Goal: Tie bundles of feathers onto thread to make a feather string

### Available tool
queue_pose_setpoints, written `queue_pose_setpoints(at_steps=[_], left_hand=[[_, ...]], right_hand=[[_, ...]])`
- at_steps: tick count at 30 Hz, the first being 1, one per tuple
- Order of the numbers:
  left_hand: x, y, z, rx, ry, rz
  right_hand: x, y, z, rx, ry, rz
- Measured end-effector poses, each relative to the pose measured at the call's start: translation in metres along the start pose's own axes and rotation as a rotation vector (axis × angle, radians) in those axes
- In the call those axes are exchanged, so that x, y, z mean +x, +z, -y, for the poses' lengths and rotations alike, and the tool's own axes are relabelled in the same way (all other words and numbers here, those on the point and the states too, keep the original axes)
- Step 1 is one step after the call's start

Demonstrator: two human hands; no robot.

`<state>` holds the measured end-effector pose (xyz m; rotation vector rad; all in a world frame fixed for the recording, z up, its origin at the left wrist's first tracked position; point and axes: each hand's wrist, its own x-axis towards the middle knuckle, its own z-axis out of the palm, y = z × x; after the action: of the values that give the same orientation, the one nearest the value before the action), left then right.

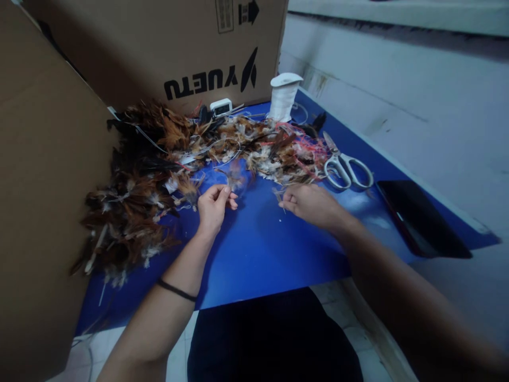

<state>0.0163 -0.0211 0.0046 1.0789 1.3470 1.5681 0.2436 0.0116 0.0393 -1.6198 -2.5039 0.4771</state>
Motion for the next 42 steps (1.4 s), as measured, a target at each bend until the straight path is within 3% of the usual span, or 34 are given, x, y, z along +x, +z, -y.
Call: queue_pose_setpoints(at_steps=[4,10,13,16,19,21,28,36,42], left_hand=[[-0.003,0.002,-0.002,-0.027,-0.027,0.028],[-0.005,0.004,-0.002,-0.093,-0.054,0.084],[-0.006,0.005,-0.004,-0.135,-0.083,0.108],[-0.007,0.007,-0.008,-0.178,-0.122,0.132],[-0.008,0.008,-0.011,-0.214,-0.176,0.166],[-0.008,0.009,-0.012,-0.232,-0.211,0.182],[-0.01,0.01,-0.014,-0.309,-0.307,0.266],[-0.01,0.008,-0.013,-0.428,-0.353,0.338],[-0.01,0.006,-0.009,-0.483,-0.38,0.35]], right_hand=[[0.002,0.003,0.007,0.051,-0.131,0.06],[0.002,0.001,0.011,0.158,-0.174,0.016],[0.006,0.001,0.014,0.478,-0.094,0.03],[0.015,-0.001,0.022,0.938,0.001,0.017],[0.024,-0.004,0.032,1.286,0.002,-0.072],[0.029,-0.004,0.039,1.393,-0.02,-0.113],[0.035,0.002,0.052,1.36,-0.155,-0.314],[0.029,0.003,0.056,1.246,-0.186,-0.3],[0.025,0.009,0.058,1.147,-0.223,-0.395]])
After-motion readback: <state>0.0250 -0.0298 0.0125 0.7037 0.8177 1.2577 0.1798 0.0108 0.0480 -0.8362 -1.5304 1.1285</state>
